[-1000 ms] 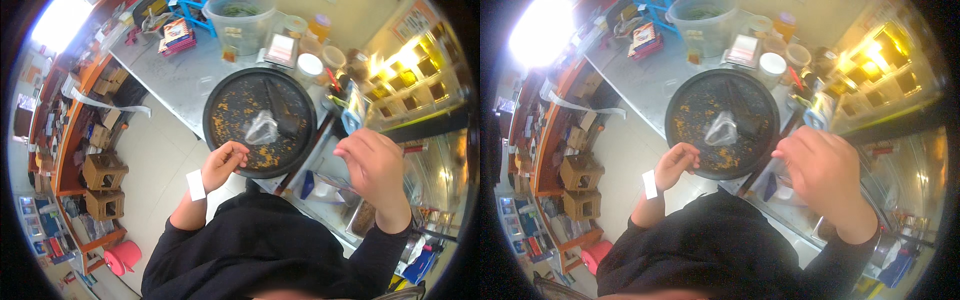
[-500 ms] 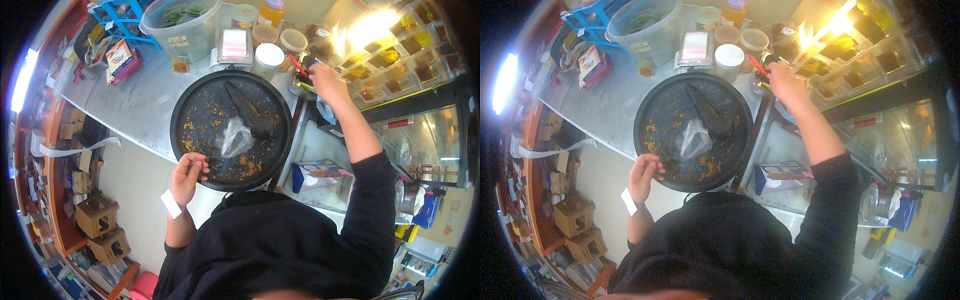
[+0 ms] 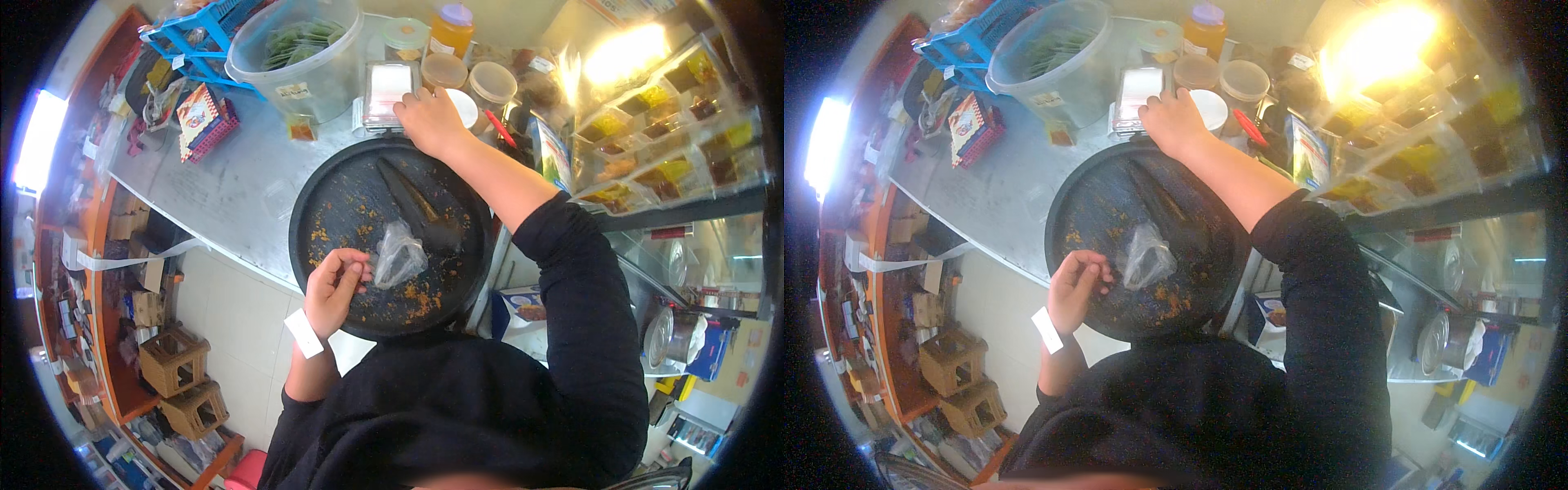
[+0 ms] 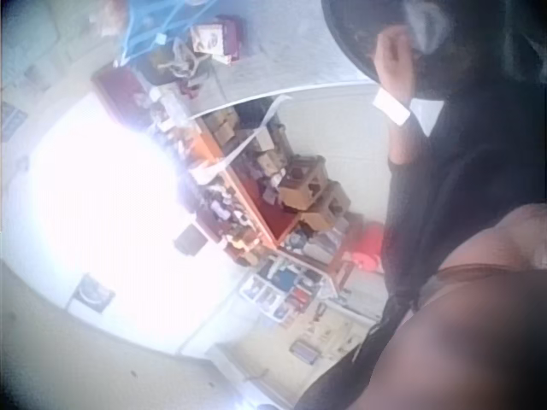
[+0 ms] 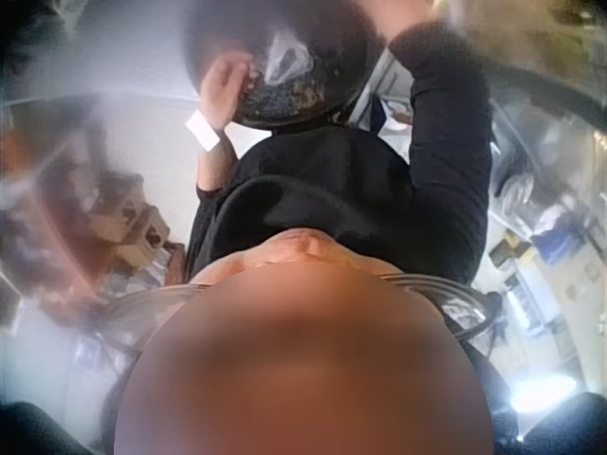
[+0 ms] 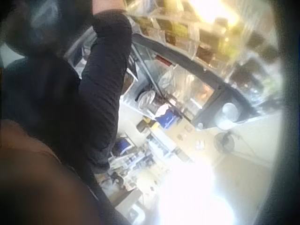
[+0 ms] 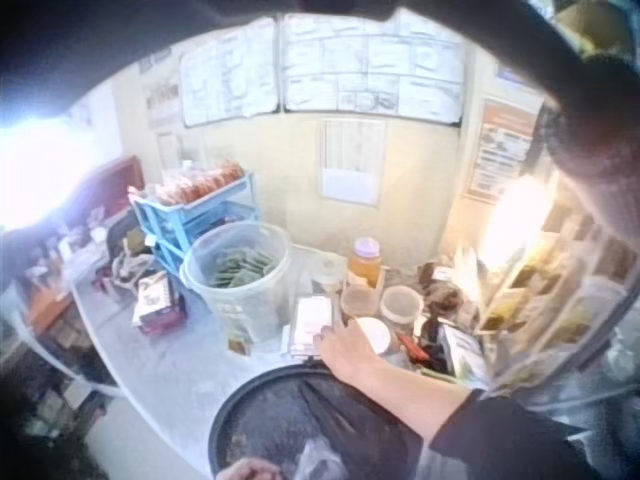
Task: The person scoops a brown mixture into a small plastic bag, then places fried chicken pieces and a white rice ball into a takeaway box. They add a sauce packet, close the box, and place it into a plastic bag with a receipt.
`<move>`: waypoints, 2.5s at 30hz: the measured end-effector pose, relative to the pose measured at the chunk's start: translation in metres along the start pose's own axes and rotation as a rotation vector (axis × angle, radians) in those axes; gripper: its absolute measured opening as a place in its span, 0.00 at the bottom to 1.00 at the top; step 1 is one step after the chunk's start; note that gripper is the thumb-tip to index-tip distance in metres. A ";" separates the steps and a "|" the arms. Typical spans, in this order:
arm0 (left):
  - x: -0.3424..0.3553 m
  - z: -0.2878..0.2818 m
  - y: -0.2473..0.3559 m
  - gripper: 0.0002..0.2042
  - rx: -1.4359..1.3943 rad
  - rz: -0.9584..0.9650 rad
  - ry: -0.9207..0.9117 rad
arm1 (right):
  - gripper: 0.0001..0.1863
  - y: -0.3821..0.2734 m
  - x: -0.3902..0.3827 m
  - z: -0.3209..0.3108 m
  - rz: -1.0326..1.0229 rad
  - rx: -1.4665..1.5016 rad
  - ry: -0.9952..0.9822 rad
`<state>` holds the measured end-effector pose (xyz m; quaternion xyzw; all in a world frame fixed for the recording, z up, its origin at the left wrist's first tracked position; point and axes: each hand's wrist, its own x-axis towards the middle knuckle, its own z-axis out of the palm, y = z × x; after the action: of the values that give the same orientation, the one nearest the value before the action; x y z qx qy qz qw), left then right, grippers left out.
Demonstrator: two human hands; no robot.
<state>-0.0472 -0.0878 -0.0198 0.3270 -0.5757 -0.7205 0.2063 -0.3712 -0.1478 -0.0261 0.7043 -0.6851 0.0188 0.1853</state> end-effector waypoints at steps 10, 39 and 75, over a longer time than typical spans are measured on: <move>0.008 -0.019 -0.011 0.08 -0.026 -0.050 0.067 | 0.04 0.001 -0.001 0.030 -0.194 -0.083 0.132; 0.005 -0.036 -0.009 0.07 -0.084 0.082 0.174 | 0.11 -0.100 -0.027 -0.051 -0.385 0.526 -0.263; 0.068 -0.056 0.004 0.17 -0.253 0.048 0.351 | 0.34 0.016 0.017 -0.015 0.780 1.027 -0.318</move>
<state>-0.0552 -0.1734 -0.0387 0.4049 -0.4437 -0.7139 0.3598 -0.3823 -0.1601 -0.0032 0.3976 -0.8129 0.3045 -0.2973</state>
